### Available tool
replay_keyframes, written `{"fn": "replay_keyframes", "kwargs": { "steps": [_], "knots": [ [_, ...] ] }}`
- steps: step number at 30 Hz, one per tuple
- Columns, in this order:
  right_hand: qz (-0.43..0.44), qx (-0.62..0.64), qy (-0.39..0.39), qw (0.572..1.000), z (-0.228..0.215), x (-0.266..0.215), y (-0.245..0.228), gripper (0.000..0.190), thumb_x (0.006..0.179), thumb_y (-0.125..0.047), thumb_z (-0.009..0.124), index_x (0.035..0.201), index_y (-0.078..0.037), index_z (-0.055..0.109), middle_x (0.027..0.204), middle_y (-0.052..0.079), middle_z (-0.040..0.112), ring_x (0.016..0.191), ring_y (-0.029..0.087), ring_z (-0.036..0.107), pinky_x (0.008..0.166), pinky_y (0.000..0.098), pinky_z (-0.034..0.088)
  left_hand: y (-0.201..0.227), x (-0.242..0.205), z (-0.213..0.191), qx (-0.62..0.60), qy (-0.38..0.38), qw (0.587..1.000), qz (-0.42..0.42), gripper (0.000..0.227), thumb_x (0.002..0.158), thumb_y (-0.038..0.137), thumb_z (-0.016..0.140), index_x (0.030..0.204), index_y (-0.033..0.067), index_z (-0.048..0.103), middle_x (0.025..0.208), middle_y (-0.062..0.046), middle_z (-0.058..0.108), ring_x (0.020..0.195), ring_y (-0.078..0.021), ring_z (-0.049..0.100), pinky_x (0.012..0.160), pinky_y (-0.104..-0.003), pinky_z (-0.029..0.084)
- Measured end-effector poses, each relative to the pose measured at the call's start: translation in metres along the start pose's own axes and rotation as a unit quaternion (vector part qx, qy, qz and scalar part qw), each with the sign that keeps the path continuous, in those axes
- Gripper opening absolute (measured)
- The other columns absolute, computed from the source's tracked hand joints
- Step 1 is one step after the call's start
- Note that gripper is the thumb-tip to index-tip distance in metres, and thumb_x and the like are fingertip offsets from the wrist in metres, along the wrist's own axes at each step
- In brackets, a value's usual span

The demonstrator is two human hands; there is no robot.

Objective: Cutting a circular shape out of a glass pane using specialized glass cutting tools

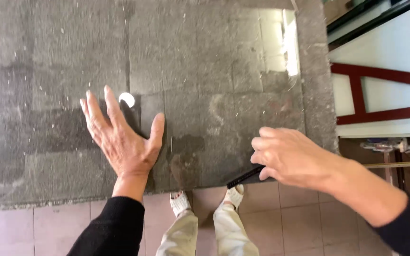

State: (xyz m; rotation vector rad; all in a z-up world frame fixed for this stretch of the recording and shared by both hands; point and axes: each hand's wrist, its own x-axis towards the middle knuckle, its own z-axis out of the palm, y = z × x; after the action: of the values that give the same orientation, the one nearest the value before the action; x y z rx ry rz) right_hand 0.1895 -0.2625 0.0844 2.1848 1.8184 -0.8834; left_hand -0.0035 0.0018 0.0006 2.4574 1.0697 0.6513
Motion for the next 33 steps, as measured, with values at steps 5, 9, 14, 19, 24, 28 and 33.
{"fn": "replay_keyframes", "kwargs": {
  "steps": [5,9,14,19,24,28,33],
  "knots": [
    [-0.067,-0.051,-0.072,0.994,0.005,0.02,0.012,0.056,0.091,-0.041,0.082,0.054,-0.021,0.045,0.059,-0.008,0.043,0.072,0.016,0.04,0.067,0.0342,0.037,0.001,0.001,0.0,-0.02,0.024,0.999,0.011,0.1,0.095,0.065,0.066,0.165,0.0042,0.028,0.169,-0.026,0.019,0.16,-0.0464,0.014,0.13,-0.065,0.02],
    [-0.067,-0.075,-0.083,0.991,0.007,0.032,0.019,0.045,0.089,-0.048,0.079,0.056,-0.023,0.06,0.062,-0.009,0.055,0.073,0.018,0.05,0.07,0.0374,0.04,-0.001,0.001,0.001,-0.024,0.027,0.999,0.011,0.1,0.094,0.064,0.068,0.164,0.0054,0.029,0.169,-0.026,0.019,0.16,-0.0471,0.016,0.13,-0.064,0.021],
    [0.154,0.027,-0.135,0.978,-0.033,0.044,0.016,0.039,0.083,-0.046,0.083,0.06,-0.019,0.066,0.073,-0.009,0.073,0.084,0.014,0.058,0.096,0.0325,0.044,0.0,0.001,0.0,-0.014,0.027,0.999,0.017,0.099,0.095,0.064,0.066,0.164,0.0036,0.029,0.168,-0.027,0.021,0.159,-0.0475,0.016,0.13,-0.064,0.021],
    [0.287,0.114,-0.102,0.946,-0.054,0.04,0.032,0.043,0.087,-0.037,0.085,0.059,-0.012,0.064,0.067,-0.002,0.073,0.085,0.015,0.066,0.083,0.0345,0.05,0.001,0.003,0.0,-0.011,0.029,0.999,0.018,0.1,0.095,0.068,0.062,0.164,0.0036,0.03,0.168,-0.028,0.022,0.158,-0.0472,0.017,0.129,-0.064,0.02],
    [0.325,0.142,-0.039,0.934,-0.038,0.024,0.072,0.045,0.083,-0.041,0.089,0.054,-0.013,0.068,0.049,-0.001,0.05,0.059,0.015,0.05,0.07,0.0298,0.044,0.002,0.003,0.0,-0.005,0.036,0.999,0.025,0.101,0.095,0.069,0.061,0.163,0.0013,0.031,0.166,-0.03,0.024,0.157,-0.0492,0.019,0.128,-0.065,0.021],
    [0.398,0.183,-0.011,0.899,-0.025,0.003,0.09,0.038,0.081,-0.044,0.088,0.064,-0.011,0.078,0.063,0.003,0.069,0.072,0.019,0.062,0.083,0.0335,0.043,0.002,0.004,-0.001,0.002,0.026,0.999,0.02,0.101,0.094,0.067,0.063,0.163,0.0005,0.031,0.166,-0.031,0.023,0.156,-0.0484,0.017,0.128,-0.064,0.019],
    [0.487,0.253,0.053,0.834,-0.005,-0.026,0.089,0.053,0.085,-0.039,0.09,0.056,-0.003,0.065,0.053,0.007,0.051,0.057,0.02,0.042,0.064,0.0312,0.044,0.001,0.003,0.0,0.004,0.017,1.0,0.017,0.102,0.093,0.066,0.064,0.163,-0.0001,0.03,0.167,-0.03,0.022,0.157,-0.0481,0.016,0.127,-0.065,0.018]
  ]
}}
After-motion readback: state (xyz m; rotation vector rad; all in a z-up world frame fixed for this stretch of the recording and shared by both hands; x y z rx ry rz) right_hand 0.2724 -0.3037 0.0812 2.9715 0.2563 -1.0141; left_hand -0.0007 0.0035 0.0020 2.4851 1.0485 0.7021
